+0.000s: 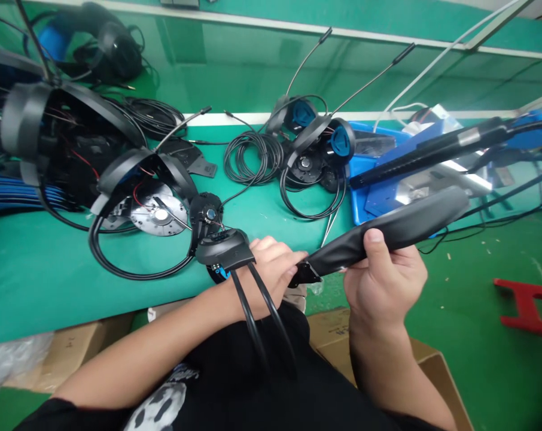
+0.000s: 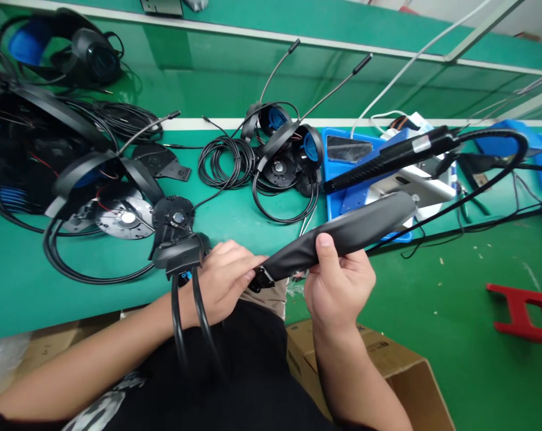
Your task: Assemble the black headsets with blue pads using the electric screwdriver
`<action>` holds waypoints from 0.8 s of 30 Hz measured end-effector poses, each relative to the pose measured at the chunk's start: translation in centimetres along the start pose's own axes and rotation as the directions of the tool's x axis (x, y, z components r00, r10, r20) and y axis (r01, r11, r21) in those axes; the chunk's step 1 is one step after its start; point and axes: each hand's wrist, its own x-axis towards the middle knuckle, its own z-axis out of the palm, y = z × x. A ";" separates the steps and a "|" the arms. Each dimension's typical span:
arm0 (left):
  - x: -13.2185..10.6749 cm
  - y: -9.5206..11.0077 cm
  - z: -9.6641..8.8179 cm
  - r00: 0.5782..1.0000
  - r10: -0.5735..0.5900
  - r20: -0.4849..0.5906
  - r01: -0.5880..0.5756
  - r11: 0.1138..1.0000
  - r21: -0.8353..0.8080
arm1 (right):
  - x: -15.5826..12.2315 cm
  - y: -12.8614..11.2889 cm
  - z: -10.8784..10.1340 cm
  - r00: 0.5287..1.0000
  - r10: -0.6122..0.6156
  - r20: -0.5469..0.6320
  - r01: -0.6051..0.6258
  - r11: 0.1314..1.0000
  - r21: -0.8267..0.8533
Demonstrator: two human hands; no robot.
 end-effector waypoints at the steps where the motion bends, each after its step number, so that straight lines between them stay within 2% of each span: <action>1: -0.1 0.1 -0.1 1.000 -0.010 0.012 0.010 1.000 0.029 | 0.0 0.0 0.0 1.000 0.007 -0.019 -0.007 1.000 0.010; 9: 0.2 0.7 -0.4 0.998 -0.020 0.054 0.013 0.992 0.123 | -0.3 -0.3 0.3 0.995 0.086 -0.045 -0.082 0.994 0.074; 11: 0.4 0.8 -0.5 0.997 -0.014 0.071 0.004 0.991 0.134 | -0.2 -0.7 0.1 0.995 0.102 -0.010 -0.101 0.993 0.063; 16: 0.7 0.7 -0.7 0.994 -0.014 0.108 0.002 0.994 0.112 | 0.3 -1.5 -0.5 0.968 0.191 0.161 -0.196 0.980 0.018; 24: 0.6 0.6 -0.8 0.991 0.010 0.136 -0.017 0.998 0.056 | 0.6 -1.3 -0.6 0.960 0.216 0.177 -0.228 0.972 0.051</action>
